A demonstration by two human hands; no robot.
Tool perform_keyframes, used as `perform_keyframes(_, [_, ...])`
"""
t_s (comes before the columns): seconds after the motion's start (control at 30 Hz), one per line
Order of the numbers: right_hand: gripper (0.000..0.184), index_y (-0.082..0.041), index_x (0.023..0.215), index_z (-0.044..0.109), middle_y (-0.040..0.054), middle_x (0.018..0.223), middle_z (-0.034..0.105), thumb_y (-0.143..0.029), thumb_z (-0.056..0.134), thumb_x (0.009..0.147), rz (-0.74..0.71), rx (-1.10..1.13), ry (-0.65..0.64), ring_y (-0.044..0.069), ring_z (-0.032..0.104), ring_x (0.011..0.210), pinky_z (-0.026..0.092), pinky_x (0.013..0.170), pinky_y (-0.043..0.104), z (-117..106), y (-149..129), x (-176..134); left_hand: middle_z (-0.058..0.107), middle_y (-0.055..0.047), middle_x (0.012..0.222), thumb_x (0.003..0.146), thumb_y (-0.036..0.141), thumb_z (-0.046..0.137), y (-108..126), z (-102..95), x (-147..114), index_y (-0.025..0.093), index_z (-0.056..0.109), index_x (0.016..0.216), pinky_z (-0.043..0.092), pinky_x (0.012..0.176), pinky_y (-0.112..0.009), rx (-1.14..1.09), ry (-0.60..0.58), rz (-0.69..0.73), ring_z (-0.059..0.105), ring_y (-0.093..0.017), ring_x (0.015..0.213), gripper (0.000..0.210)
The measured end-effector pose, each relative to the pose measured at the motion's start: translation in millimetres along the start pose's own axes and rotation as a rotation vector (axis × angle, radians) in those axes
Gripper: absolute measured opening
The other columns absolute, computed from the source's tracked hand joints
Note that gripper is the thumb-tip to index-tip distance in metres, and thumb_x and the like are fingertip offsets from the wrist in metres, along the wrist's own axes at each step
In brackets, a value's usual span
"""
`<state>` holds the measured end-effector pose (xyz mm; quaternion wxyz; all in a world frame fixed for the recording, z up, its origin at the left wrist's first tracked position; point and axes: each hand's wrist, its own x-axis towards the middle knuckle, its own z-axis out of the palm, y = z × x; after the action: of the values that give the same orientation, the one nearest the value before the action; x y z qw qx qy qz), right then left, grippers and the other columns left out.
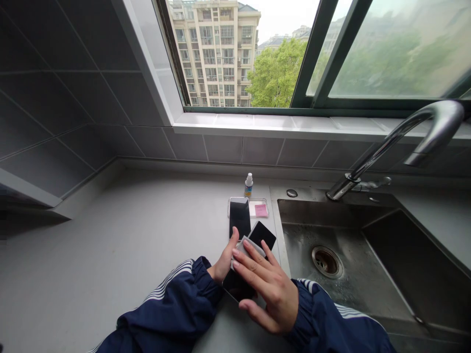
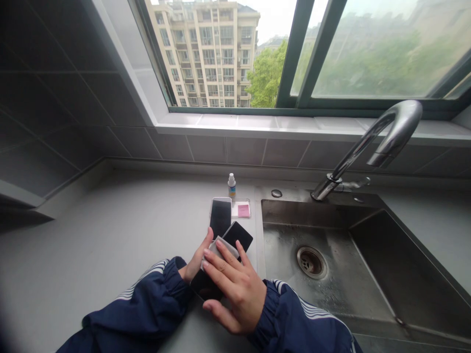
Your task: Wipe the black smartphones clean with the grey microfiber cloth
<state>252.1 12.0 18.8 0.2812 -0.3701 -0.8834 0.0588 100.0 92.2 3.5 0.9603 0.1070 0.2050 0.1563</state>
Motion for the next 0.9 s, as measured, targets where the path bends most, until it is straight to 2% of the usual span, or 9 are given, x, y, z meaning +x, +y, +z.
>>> perform_keyframes(0.07, [0.059,-0.012,0.145,0.040,0.0126,0.149,0.043,-0.043,0.045,0.095,-0.037,0.023,0.004,0.034,0.024,0.146,0.007,0.118,0.063,0.4,-4.9,0.2,0.073,-0.017,0.083,0.083,0.080,0.023,1.5,1.3,-0.9,0.000,0.065,0.115,0.049,0.076,-0.029,0.046,0.010,-0.018,0.070,-0.023,0.082,0.096])
perform_keyframes(0.2, [0.058,-0.014,0.143,0.044,0.0094,0.145,0.049,-0.045,0.045,0.094,-0.091,0.067,0.004,0.031,0.028,0.145,0.006,0.120,0.059,-1.1,-12.3,1.4,0.073,-0.021,0.088,0.083,0.080,0.018,2.3,7.7,-1.2,0.001,0.067,0.110,0.050,0.080,-0.035,0.151,0.005,0.083,0.071,-0.028,0.084,0.097])
perform_keyframes(0.3, [0.057,-0.015,0.144,0.043,0.0072,0.145,0.050,-0.046,0.043,0.095,-0.111,0.101,0.012,0.029,0.029,0.145,0.005,0.121,0.056,-1.9,-15.3,2.5,0.072,-0.022,0.086,0.083,0.080,0.019,1.3,10.2,-1.1,0.001,0.069,0.106,0.050,0.082,-0.038,0.209,0.017,0.089,0.071,-0.030,0.083,0.097])
perform_keyframes(0.4, [0.058,-0.013,0.144,0.040,0.0077,0.147,0.048,-0.043,0.043,0.096,-0.118,0.084,0.011,0.029,0.029,0.145,0.005,0.121,0.058,-1.0,-12.8,2.4,0.072,-0.020,0.087,0.086,0.077,0.020,0.6,8.0,-0.3,0.003,0.067,0.112,0.050,0.079,-0.037,0.167,0.052,0.086,0.070,-0.027,0.079,0.091])
perform_keyframes(0.5, [0.057,-0.013,0.146,0.038,0.0092,0.150,0.043,-0.037,0.046,0.096,-0.051,0.014,0.012,0.030,0.027,0.146,0.007,0.121,0.058,-0.4,-3.5,1.3,0.070,-0.010,0.071,0.090,0.071,0.028,0.5,2.8,1.3,0.006,0.065,0.117,0.049,0.069,-0.028,0.020,0.044,0.048,0.066,-0.018,0.063,0.080])
perform_keyframes(0.57, [0.058,-0.013,0.148,0.034,0.0107,0.152,0.039,-0.033,0.047,0.095,0.034,-0.047,0.023,0.031,0.025,0.146,0.011,0.120,0.058,-1.1,5.4,0.4,0.068,-0.006,0.068,0.092,0.067,0.031,0.6,-0.8,2.3,0.008,0.064,0.119,0.048,0.067,-0.024,-0.045,0.003,0.047,0.065,-0.015,0.062,0.073])
perform_keyframes(0.67, [0.059,-0.013,0.151,0.029,0.0126,0.154,0.036,-0.028,0.046,0.096,0.142,-0.122,0.054,0.031,0.023,0.147,0.016,0.119,0.058,-2.9,19.0,-0.8,0.070,-0.010,0.078,0.091,0.069,0.025,1.2,-5.1,2.5,0.011,0.063,0.122,0.051,0.069,-0.030,0.070,-0.108,0.009,0.067,-0.019,0.069,0.075])
perform_keyframes(0.73, [0.058,-0.014,0.151,0.029,0.0126,0.154,0.035,-0.026,0.044,0.097,0.199,-0.141,0.084,0.031,0.023,0.147,0.019,0.118,0.058,-3.7,26.4,-1.7,0.070,-0.013,0.078,0.088,0.075,0.018,1.6,-7.4,2.5,0.011,0.063,0.120,0.052,0.062,-0.035,0.203,-0.165,-0.069,0.068,-0.024,0.068,0.084])
perform_keyframes(0.9, [0.056,-0.015,0.151,0.029,0.0128,0.154,0.035,-0.026,0.041,0.098,0.271,-0.128,0.150,0.030,0.023,0.147,0.024,0.117,0.056,-1.8,34.5,-3.6,0.069,-0.013,0.073,0.083,0.080,0.010,1.2,-8.8,5.3,0.013,0.061,0.122,0.053,0.057,-0.039,0.297,-0.190,-0.111,0.067,-0.026,0.065,0.092])
